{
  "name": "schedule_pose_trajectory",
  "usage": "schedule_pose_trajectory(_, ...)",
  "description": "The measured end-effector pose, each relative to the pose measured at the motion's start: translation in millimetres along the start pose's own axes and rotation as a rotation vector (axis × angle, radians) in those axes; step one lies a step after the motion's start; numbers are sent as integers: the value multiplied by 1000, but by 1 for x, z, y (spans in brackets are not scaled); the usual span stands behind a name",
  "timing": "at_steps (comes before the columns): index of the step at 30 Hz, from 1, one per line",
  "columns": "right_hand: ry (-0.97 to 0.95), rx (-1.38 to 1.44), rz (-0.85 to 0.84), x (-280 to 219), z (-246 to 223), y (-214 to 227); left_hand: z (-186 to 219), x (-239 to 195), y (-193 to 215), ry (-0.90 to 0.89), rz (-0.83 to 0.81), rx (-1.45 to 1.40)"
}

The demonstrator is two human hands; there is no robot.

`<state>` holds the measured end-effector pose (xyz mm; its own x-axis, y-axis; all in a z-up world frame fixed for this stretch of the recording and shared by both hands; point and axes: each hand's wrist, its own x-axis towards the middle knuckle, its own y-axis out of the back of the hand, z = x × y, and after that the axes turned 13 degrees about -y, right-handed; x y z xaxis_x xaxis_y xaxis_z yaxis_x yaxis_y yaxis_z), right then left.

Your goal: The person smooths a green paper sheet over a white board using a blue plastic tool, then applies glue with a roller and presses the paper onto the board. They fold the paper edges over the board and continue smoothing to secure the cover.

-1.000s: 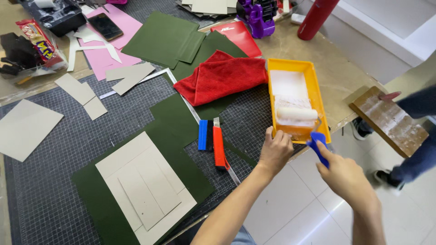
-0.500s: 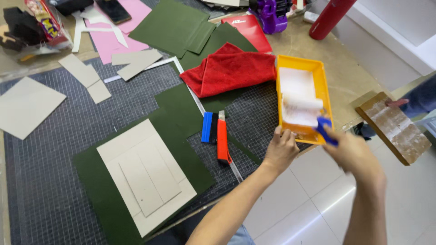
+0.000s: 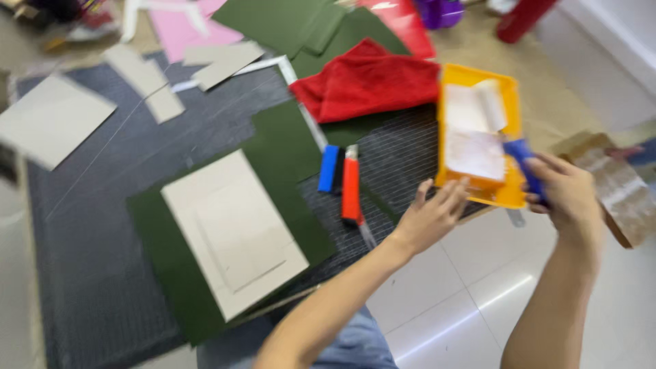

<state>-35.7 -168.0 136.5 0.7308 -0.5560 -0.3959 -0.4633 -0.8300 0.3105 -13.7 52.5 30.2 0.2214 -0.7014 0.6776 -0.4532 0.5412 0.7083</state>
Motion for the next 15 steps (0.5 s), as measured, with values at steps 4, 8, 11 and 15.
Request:
schedule_pose_trajectory(4,19,658,-384,-9,44,-2,-18,-91,80,14,29,-257)
schedule_pose_trajectory(8,331,462,-598,-72,89,-58,-41,-200,154,350,-143,-292)
schedule_pose_trajectory(11,219,436,-582,-124,81,-110,-53,-254,202,591,-206,-227)
schedule_pose_trajectory(15,110,182,-581,-177,61,-165,-55,-306,253,857,-341,-161)
